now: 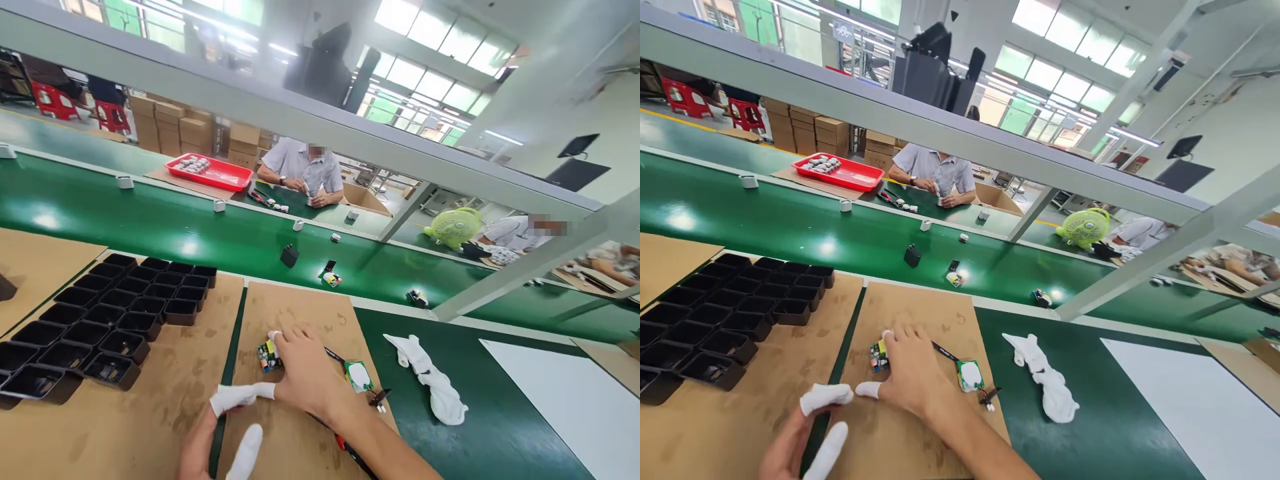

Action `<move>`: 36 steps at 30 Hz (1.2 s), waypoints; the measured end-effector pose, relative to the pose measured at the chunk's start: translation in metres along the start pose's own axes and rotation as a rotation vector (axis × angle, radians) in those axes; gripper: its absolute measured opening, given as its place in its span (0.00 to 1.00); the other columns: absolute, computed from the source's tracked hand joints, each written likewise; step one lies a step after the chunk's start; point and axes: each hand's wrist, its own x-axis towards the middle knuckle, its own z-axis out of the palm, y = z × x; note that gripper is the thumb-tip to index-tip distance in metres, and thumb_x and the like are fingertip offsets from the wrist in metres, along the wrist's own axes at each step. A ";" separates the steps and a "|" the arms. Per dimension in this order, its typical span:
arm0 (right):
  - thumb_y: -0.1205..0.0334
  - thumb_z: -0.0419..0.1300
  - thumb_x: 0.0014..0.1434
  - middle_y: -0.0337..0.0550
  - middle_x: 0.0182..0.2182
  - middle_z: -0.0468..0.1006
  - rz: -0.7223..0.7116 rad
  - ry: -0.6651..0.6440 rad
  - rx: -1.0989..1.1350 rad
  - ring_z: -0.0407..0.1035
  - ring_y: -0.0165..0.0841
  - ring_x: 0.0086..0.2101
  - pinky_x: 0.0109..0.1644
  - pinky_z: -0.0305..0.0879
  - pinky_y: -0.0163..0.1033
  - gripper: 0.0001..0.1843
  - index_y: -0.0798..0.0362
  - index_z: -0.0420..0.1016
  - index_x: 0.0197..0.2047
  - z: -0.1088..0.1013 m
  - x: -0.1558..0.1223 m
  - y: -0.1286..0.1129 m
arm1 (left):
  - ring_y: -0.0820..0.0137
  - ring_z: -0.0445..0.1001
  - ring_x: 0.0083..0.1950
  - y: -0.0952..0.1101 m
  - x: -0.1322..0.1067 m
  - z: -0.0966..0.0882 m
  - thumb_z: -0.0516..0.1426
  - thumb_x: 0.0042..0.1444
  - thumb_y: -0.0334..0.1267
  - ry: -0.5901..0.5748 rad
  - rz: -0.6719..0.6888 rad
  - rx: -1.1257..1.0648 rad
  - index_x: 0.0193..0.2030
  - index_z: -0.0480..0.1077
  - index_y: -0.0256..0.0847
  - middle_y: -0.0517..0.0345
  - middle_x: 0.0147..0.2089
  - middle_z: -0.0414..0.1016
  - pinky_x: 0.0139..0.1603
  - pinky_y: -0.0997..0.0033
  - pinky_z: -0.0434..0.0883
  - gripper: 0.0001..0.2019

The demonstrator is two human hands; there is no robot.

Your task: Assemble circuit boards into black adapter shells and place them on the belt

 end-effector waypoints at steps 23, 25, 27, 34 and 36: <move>0.48 0.69 0.67 0.61 0.56 0.86 0.158 -0.037 0.072 0.84 0.59 0.54 0.59 0.80 0.60 0.26 0.57 0.80 0.60 0.026 -0.020 -0.011 | 0.59 0.85 0.54 0.022 0.240 0.131 0.66 0.75 0.48 -0.526 0.029 0.656 0.59 0.79 0.39 0.49 0.57 0.84 0.58 0.51 0.84 0.16; 0.45 0.69 0.66 0.62 0.55 0.86 0.168 -0.038 0.083 0.85 0.60 0.52 0.58 0.80 0.62 0.29 0.59 0.80 0.61 0.030 -0.021 -0.012 | 0.57 0.84 0.59 0.013 0.260 0.161 0.66 0.75 0.47 -0.542 0.016 0.718 0.65 0.77 0.40 0.46 0.64 0.81 0.60 0.48 0.85 0.18; 0.42 0.69 0.66 0.64 0.53 0.87 0.181 -0.040 0.091 0.86 0.61 0.50 0.57 0.81 0.64 0.32 0.60 0.80 0.60 0.033 -0.023 -0.013 | 0.54 0.83 0.62 0.004 0.277 0.187 0.66 0.75 0.46 -0.527 0.014 0.765 0.68 0.76 0.40 0.45 0.67 0.80 0.62 0.46 0.84 0.20; 0.35 0.74 0.54 0.58 0.46 0.89 0.184 0.033 0.182 0.86 0.60 0.45 0.60 0.79 0.67 0.34 0.55 0.82 0.51 0.037 -0.028 -0.002 | 0.54 0.83 0.61 -0.014 0.302 0.222 0.66 0.75 0.46 -0.504 0.043 0.778 0.68 0.75 0.40 0.45 0.67 0.80 0.61 0.46 0.85 0.21; 0.35 0.75 0.53 0.58 0.45 0.89 0.227 0.160 0.274 0.85 0.60 0.45 0.59 0.78 0.68 0.30 0.52 0.82 0.46 0.032 -0.030 0.005 | 0.55 0.83 0.61 -0.013 0.302 0.218 0.66 0.75 0.46 -0.500 0.069 0.768 0.68 0.75 0.40 0.45 0.67 0.80 0.61 0.46 0.85 0.21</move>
